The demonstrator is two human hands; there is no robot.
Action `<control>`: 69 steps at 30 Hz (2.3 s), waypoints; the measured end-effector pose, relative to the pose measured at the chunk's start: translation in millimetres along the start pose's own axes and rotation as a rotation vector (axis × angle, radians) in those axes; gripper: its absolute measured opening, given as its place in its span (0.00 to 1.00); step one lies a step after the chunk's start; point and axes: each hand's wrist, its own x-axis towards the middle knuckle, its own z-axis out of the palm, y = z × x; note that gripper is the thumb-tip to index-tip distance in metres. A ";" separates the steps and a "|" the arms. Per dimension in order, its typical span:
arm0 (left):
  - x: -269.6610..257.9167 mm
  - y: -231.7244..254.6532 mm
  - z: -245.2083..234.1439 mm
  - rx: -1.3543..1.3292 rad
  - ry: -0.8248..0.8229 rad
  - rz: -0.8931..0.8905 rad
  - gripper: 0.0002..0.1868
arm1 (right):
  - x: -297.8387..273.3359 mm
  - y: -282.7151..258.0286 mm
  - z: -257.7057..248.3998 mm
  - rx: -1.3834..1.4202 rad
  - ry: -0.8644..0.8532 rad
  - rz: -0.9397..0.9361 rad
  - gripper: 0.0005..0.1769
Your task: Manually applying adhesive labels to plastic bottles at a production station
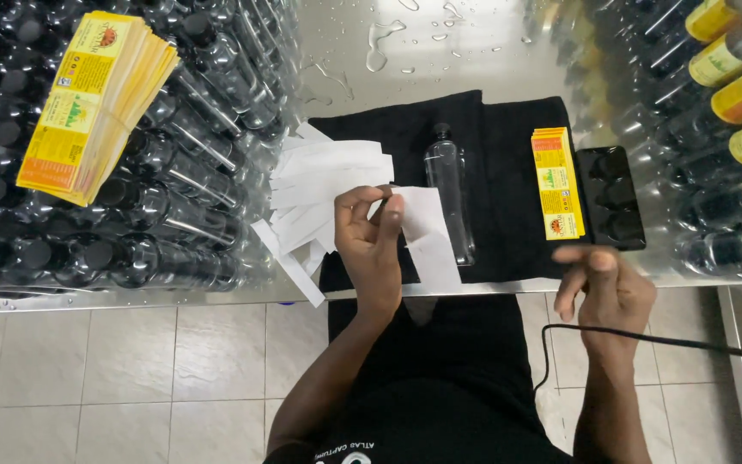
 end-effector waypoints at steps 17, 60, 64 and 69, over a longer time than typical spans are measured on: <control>-23.1 6.2 9.2 0.188 -0.413 0.522 0.03 | 41.9 -71.0 51.2 -0.008 -0.091 -0.308 0.09; 36.7 -27.1 -58.4 0.764 0.182 0.522 0.24 | 54.6 -1.4 41.8 -0.046 0.362 -0.584 0.07; 3.5 -27.4 -35.1 0.038 -0.394 -0.353 0.44 | 54.3 8.1 53.3 -0.006 0.033 -0.840 0.08; 6.7 -22.5 -30.1 -0.004 -0.231 -0.530 0.31 | 49.4 6.7 67.5 -0.113 -0.148 -0.838 0.10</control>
